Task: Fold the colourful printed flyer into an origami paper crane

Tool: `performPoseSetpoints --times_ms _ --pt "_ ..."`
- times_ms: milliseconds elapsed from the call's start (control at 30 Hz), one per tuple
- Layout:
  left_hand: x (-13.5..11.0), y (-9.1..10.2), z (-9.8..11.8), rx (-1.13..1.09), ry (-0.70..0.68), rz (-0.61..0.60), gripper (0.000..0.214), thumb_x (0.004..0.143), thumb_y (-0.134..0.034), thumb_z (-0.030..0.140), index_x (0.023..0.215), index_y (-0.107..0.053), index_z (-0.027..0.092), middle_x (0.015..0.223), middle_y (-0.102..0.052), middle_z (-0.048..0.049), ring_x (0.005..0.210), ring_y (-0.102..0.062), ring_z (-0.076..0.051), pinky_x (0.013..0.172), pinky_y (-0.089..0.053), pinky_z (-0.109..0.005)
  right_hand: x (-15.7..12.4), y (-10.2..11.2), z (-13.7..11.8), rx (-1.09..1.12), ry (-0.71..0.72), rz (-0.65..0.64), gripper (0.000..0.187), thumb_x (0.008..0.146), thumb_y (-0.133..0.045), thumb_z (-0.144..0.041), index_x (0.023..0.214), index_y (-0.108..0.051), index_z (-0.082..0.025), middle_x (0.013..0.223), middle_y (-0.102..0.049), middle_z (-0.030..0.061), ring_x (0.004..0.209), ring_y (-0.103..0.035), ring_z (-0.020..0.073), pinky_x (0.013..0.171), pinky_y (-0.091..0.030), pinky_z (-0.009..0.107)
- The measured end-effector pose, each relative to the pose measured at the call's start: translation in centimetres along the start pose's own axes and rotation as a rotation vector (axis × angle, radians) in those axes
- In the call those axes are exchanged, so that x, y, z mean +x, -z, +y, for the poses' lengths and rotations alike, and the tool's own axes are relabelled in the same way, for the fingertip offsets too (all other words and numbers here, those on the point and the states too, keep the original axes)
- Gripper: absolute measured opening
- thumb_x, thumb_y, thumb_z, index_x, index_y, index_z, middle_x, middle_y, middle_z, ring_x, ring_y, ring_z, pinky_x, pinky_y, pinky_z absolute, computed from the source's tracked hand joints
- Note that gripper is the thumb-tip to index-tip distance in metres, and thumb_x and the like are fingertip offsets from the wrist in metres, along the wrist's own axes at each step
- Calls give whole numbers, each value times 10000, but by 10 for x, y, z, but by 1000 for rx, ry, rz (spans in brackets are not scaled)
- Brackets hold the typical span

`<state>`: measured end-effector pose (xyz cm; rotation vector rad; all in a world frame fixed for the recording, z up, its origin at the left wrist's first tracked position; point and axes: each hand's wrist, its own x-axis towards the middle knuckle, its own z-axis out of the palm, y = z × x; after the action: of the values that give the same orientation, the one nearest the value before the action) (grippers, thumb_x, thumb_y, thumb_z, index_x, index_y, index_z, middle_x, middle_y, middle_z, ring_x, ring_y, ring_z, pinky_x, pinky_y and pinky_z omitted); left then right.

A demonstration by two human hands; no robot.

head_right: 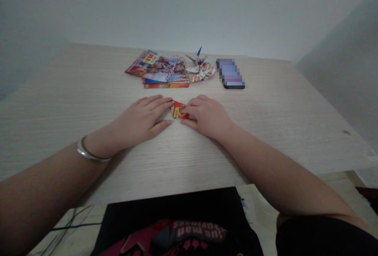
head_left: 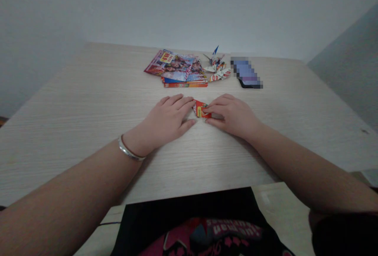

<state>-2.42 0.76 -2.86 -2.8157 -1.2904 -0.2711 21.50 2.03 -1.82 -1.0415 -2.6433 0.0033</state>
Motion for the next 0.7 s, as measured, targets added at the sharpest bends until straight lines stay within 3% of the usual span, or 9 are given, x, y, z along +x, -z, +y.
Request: performPoseSetpoints --times_ms 100,200,300,400,567,700 --pt "3 3 -1 -39 39 25 453 1003 -439 377 1330 -589 100 1372 -606 -156 1299 -526 -336 1129 -402 -500 2 2 -5 -92 -14 -45 296 934 -652 -388 1097 -762 -167 1061 -757 100 1002 -654 262 844 -486 364" --pt "5 6 0 -118 37 58 391 978 -459 291 1259 -625 76 1377 -591 -177 1311 -515 -314 1147 -397 -463 4 2 -8 -187 6 -60 274 987 -564 -343 1027 -764 -160 1008 -767 102 910 -667 241 767 -455 348" --pt "6 7 1 -188 70 66 391 944 -513 261 1269 -611 67 1394 -585 -184 1297 -530 -305 1144 -405 -464 3 3 -10 -228 5 -53 294 1006 -505 -288 941 -760 -158 927 -776 99 807 -664 216 714 -422 339" --pt "6 8 0 -190 45 65 337 950 -534 271 1211 -661 101 1231 -674 -141 1177 -594 -286 1071 -463 -453 1 4 -10 -226 -38 -17 246 973 -522 -248 927 -747 -158 878 -768 94 770 -660 209 678 -405 327" --pt "9 12 0 -134 -45 103 263 963 -543 248 1115 -743 169 1124 -717 -99 1032 -645 -254 957 -505 -417 0 4 -9 -121 -47 10 174 887 -536 -184 932 -704 -176 904 -752 90 834 -655 217 726 -433 320" --pt "10 15 3 -85 -33 78 241 973 -534 252 983 -758 163 930 -757 -77 874 -677 -241 831 -508 -386 0 0 -9 110 -126 83 162 822 -559 -165 946 -659 -197 899 -735 62 823 -646 206 769 -463 325"
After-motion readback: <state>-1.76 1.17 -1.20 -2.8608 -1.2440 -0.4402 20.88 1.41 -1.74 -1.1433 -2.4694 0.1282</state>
